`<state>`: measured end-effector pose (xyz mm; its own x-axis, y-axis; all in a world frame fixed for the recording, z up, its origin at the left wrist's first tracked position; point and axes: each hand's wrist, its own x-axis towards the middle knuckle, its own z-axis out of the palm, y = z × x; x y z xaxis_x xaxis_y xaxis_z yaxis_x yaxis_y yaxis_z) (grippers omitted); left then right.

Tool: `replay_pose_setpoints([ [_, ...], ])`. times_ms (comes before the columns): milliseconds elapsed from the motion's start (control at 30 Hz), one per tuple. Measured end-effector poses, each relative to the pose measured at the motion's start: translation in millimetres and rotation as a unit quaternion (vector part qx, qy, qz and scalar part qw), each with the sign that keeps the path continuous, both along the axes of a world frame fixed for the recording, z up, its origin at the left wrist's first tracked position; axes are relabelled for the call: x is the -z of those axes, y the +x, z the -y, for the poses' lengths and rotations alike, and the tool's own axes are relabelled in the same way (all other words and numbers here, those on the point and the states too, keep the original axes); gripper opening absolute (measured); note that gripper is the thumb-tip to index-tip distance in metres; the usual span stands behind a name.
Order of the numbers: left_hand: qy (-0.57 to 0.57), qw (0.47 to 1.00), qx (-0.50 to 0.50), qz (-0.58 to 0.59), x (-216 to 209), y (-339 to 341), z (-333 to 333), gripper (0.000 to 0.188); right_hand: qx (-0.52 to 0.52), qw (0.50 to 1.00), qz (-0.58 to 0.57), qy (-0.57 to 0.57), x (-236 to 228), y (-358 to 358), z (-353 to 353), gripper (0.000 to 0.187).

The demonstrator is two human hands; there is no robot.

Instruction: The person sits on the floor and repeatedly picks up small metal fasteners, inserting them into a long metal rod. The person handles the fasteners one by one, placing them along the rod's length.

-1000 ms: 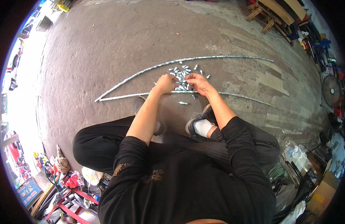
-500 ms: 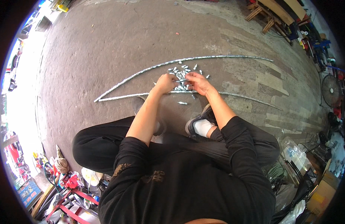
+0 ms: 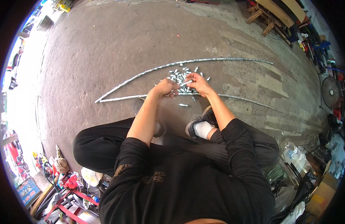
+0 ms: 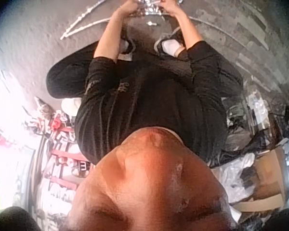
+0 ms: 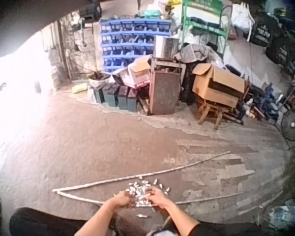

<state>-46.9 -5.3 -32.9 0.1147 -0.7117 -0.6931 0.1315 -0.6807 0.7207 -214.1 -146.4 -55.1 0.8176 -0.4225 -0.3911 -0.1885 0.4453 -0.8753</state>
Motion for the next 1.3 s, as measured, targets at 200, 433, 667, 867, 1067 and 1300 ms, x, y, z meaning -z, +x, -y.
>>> replay_pose_setpoints([
  [200, -0.018, 0.997, 0.015, -0.070, -8.5, -0.3, -1.5, 0.025, -0.037, 0.997, 0.037, 0.059, 1.1, -1.2, 13.6, 0.038],
  [433, -0.022, 0.999, 0.040, 0.025, -6.0, -7.1, -0.6, 0.027, -0.037, 0.971, -0.226, 0.073, -6.3, -5.1, 15.3, 0.054],
  [667, -0.028, 0.997, 0.041, 0.063, 0.9, -2.0, -4.4, 0.027, -0.115, 0.960, -0.248, 0.067, 2.2, -4.2, 9.9, 0.045],
  [867, 0.037, 0.999, 0.028, 0.011, -19.7, -1.8, -3.0, 0.030, -0.057, 0.993, -0.080, 0.063, 8.9, -9.7, 15.3, 0.009],
  [1067, -0.015, 0.999, -0.009, -0.031, -7.4, 0.3, -5.8, 0.030, 0.034, 0.993, -0.095, 0.063, 22.6, -19.4, 30.6, 0.011],
  [1300, -0.071, 0.994, 0.041, 0.075, 28.0, 1.7, -8.1, 0.025, 0.003, 0.937, -0.216, -0.274, 13.5, 7.7, 4.0, 0.037],
])
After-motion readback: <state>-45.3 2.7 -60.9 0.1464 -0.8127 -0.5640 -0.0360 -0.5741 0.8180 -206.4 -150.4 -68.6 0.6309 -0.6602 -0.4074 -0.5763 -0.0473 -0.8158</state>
